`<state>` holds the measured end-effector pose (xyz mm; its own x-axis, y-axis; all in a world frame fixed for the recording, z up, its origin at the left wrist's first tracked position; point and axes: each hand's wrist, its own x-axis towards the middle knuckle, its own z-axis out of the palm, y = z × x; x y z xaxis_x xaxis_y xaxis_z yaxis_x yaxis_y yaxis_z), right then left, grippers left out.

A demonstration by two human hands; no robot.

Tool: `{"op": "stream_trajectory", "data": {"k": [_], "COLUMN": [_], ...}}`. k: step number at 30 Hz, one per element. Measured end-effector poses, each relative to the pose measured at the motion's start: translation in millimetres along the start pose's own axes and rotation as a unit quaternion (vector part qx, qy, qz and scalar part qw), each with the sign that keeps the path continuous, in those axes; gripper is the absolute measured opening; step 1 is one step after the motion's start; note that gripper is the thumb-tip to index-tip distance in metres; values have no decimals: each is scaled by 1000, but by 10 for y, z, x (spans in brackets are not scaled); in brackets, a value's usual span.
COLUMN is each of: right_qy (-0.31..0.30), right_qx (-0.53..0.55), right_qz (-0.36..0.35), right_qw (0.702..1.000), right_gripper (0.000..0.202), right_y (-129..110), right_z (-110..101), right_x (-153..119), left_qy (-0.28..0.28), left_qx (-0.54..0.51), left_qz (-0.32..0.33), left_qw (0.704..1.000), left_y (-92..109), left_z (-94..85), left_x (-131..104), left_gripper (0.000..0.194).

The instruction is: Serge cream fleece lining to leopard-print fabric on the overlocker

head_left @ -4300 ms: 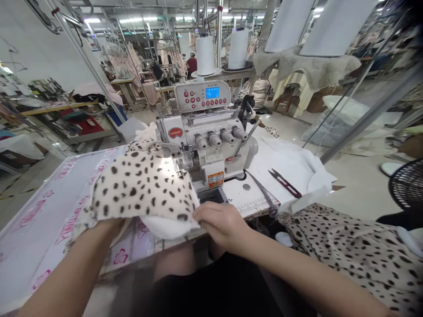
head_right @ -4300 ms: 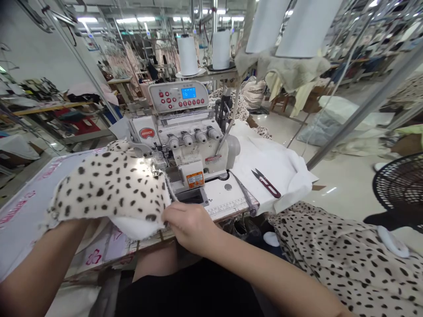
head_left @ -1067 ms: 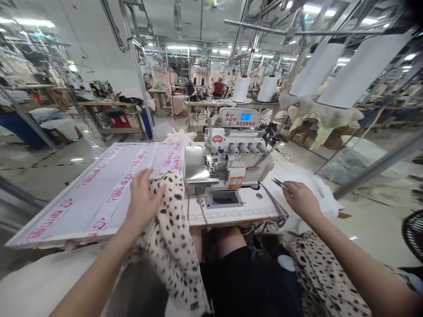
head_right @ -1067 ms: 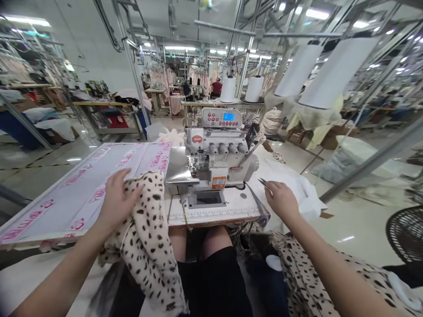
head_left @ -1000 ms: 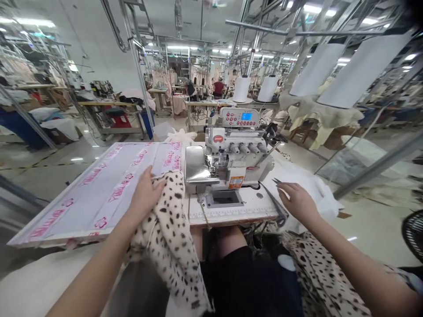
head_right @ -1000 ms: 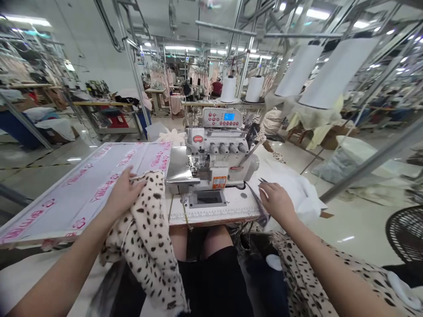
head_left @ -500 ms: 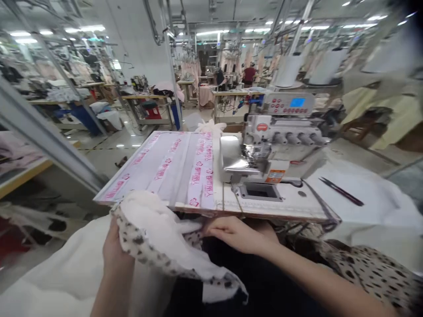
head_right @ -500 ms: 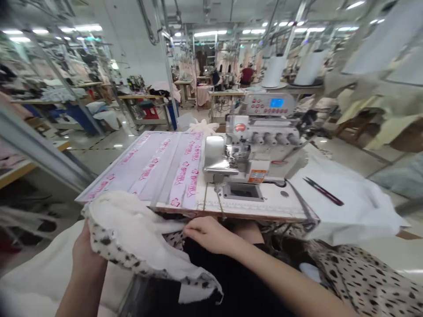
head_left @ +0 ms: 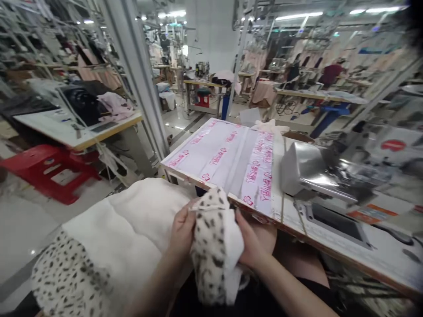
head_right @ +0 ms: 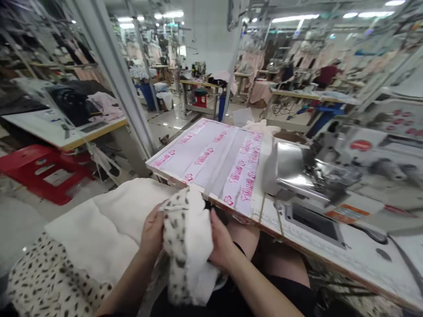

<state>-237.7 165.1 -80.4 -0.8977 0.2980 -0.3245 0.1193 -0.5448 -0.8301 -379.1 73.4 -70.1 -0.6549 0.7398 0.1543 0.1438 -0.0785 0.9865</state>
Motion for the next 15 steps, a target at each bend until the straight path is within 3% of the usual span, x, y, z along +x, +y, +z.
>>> {"op": "stream_trajectory", "data": {"k": [4, 6, 8, 11, 15], "right_qy": [44, 63, 112, 178, 159], "right_qx": [-76, -66, -14, 63, -32], "right_qz": [3, 3, -15, -31, 55], "right_qw": [996, 996, 994, 982, 985], "right_gripper": [58, 41, 32, 35, 32], "right_y": [-171, -216, -250, -313, -574], "right_z": [-212, -252, -241, -196, -287], "right_x": [-19, -6, 16, 48, 39], "left_qy": [-57, -52, -27, -21, -60], "left_qx": [-47, -53, -50, -40, -1], "left_qz": [107, 143, 145, 139, 115], "left_qw": [992, 987, 988, 989, 992], "left_y": [65, 91, 88, 47, -5], "left_z": [-54, -129, -217, -348, -479], "left_x": [-26, -60, -112, -213, -346], "left_gripper": [25, 23, 22, 23, 23]}}
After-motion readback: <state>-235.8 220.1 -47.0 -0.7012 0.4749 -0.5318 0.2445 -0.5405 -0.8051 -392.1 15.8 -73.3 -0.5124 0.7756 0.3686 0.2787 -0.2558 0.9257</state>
